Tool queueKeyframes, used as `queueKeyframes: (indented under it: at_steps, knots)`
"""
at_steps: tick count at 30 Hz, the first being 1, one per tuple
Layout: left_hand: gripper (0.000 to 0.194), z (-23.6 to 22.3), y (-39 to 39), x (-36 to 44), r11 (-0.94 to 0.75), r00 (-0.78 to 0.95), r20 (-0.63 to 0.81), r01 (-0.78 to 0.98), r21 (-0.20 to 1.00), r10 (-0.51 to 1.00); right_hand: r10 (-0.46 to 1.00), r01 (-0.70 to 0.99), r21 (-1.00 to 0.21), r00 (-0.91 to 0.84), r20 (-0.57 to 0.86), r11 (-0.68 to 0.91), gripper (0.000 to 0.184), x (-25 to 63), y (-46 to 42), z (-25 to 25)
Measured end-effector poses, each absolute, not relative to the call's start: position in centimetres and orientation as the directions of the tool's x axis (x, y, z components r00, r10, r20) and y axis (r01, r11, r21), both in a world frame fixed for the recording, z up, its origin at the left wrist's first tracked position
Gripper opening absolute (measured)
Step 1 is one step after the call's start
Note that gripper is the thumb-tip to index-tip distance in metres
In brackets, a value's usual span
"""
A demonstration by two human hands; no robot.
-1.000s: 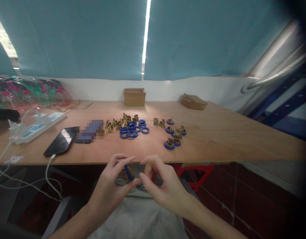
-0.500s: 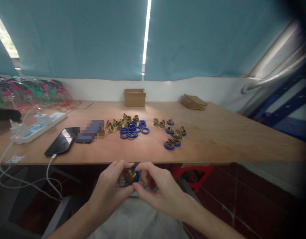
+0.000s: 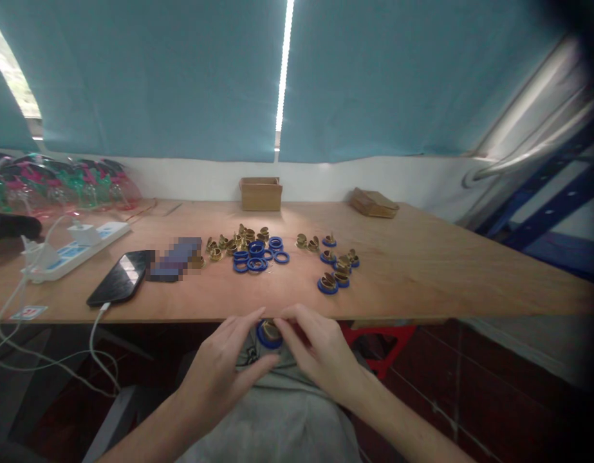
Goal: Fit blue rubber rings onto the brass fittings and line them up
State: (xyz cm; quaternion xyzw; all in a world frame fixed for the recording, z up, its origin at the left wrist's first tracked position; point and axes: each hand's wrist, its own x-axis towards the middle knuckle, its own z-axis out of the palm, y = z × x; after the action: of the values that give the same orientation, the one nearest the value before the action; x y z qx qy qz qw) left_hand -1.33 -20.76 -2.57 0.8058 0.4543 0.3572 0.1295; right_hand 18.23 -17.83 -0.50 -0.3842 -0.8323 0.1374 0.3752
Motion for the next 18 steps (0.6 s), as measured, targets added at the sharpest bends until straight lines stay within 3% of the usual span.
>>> queueKeyframes:
  at_steps: [3,8,18]
  knots:
    - [0.045,-2.8,-20.4,-1.7,-0.533,0.307,0.457,0.661,0.529,0.835,0.762,0.724,-0.378,-0.31,0.568,0.576,0.016,19.7,-15.8,-0.8]
    - [0.016,-2.6,-19.3,-2.4,-0.527,0.314,0.452,0.696,0.488,0.835,0.788,0.828,-0.28,-0.276,0.551,0.486,0.022,22.2,-12.9,-1.1]
    - [0.018,-2.8,-14.1,-8.2,-0.353,0.115,0.509,0.847,0.398,0.853,0.82,0.943,-0.018,-0.278,0.501,0.331,0.024,23.0,-11.3,-1.4]
